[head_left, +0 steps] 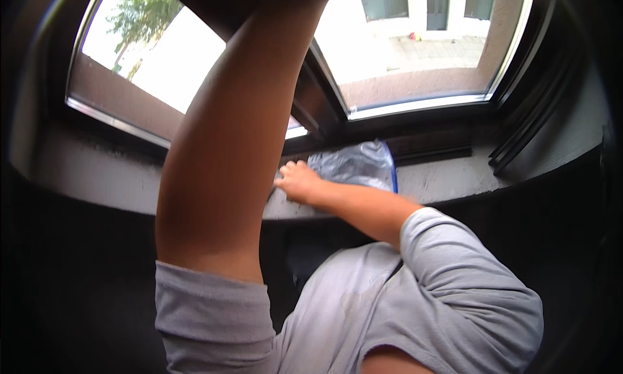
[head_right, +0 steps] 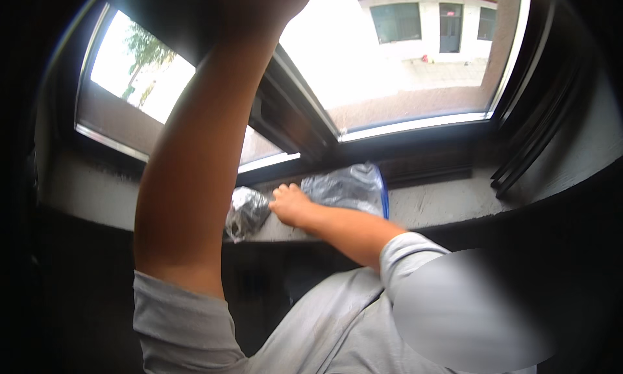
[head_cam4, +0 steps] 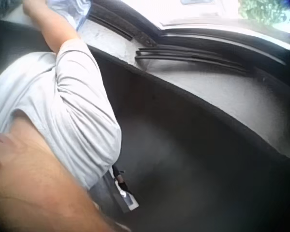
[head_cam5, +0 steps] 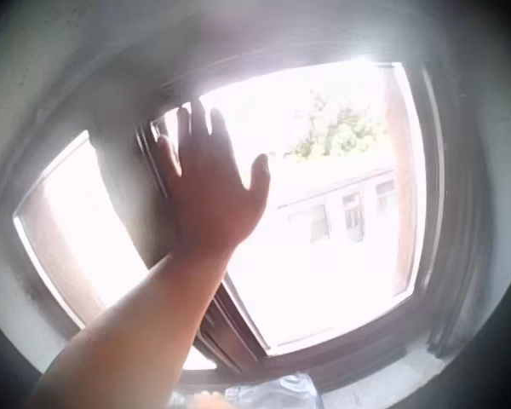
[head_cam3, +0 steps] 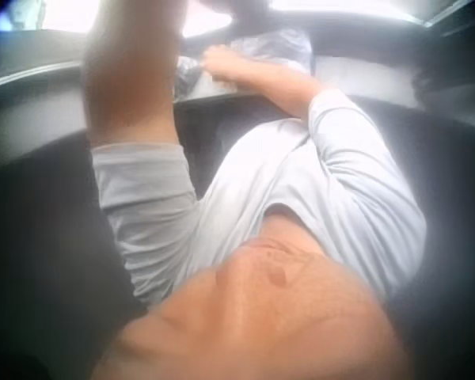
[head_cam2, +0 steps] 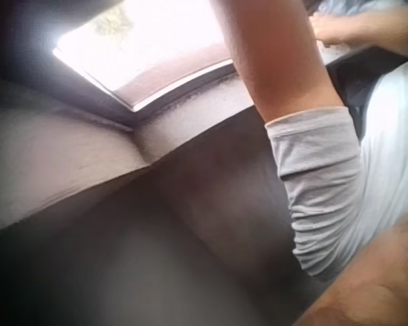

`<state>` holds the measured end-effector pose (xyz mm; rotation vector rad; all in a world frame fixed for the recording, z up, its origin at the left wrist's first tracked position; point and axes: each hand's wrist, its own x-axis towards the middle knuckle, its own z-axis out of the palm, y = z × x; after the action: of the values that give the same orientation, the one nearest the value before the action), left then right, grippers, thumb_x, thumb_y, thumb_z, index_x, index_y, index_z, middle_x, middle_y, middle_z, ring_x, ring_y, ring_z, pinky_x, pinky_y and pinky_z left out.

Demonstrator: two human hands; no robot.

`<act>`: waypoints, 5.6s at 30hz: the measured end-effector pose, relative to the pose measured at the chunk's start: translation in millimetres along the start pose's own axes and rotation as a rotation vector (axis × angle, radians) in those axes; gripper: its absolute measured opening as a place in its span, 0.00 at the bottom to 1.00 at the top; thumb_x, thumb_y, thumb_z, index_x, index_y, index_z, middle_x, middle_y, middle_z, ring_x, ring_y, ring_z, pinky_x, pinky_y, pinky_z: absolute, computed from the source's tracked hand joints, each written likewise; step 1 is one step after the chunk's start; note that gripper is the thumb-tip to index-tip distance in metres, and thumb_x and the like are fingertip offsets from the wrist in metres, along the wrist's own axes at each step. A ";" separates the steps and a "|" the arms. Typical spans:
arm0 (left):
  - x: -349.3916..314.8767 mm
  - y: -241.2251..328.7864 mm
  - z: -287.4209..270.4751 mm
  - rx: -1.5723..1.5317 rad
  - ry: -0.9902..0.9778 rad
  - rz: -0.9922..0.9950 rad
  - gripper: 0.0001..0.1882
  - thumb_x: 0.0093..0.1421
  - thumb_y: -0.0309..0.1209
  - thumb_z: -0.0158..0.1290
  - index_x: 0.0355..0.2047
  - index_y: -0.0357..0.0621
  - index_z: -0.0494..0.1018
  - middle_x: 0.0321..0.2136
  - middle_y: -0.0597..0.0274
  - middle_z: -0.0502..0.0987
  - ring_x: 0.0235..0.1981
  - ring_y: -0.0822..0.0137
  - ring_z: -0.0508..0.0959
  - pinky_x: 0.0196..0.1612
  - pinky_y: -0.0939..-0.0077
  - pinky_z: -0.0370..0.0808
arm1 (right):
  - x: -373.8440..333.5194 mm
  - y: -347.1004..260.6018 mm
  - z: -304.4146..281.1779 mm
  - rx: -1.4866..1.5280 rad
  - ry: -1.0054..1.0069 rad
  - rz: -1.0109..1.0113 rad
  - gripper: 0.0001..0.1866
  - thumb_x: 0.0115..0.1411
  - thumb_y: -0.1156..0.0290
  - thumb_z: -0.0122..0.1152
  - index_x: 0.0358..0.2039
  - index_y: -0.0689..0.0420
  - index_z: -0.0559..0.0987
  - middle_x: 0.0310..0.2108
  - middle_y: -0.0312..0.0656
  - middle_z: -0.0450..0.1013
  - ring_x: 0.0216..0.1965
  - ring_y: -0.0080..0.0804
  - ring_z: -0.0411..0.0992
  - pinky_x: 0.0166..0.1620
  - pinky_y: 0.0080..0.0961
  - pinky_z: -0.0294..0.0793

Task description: The person installs small hardware pieces into the upper frame of a window using a screwdriver. They repeatedly pick up pieces from the windowsill, align them in the frame, and tighten them. The window remains open during the process.

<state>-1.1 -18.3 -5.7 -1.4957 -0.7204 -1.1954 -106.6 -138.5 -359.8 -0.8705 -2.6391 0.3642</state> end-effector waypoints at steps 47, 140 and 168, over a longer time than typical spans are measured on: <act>17.3 -37.1 -107.5 -0.600 -0.380 -0.156 0.09 0.59 0.26 0.61 0.38 0.47 0.74 0.27 0.60 0.78 0.23 0.68 0.80 0.24 0.73 0.75 | -63.4 61.0 -419.6 -0.199 1.260 -0.194 0.06 0.62 0.70 0.61 0.37 0.59 0.81 0.33 0.41 0.80 0.41 0.39 0.79 0.43 0.36 0.78; 29.1 -94.2 -89.3 -0.320 -0.257 -0.010 0.13 0.58 0.27 0.64 0.43 0.41 0.76 0.29 0.61 0.77 0.28 0.69 0.78 0.27 0.76 0.77 | -71.9 139.0 -444.8 -0.877 1.436 -0.127 0.23 0.54 0.64 0.64 0.52 0.51 0.77 0.60 0.42 0.69 0.66 0.42 0.61 0.69 0.56 0.51; 87.6 -79.3 -76.0 0.397 -0.576 0.526 0.04 0.60 0.25 0.58 0.27 0.40 0.76 0.30 0.55 0.76 0.31 0.61 0.78 0.35 0.66 0.77 | -65.0 132.3 -438.7 -0.815 1.467 -0.152 0.23 0.52 0.66 0.64 0.50 0.52 0.78 0.59 0.41 0.72 0.66 0.40 0.63 0.70 0.54 0.51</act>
<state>-67.3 -81.2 101.0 -1.5558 -0.8100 -0.1992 183.7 -16.1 -20.7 -0.6579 -1.3258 -1.0602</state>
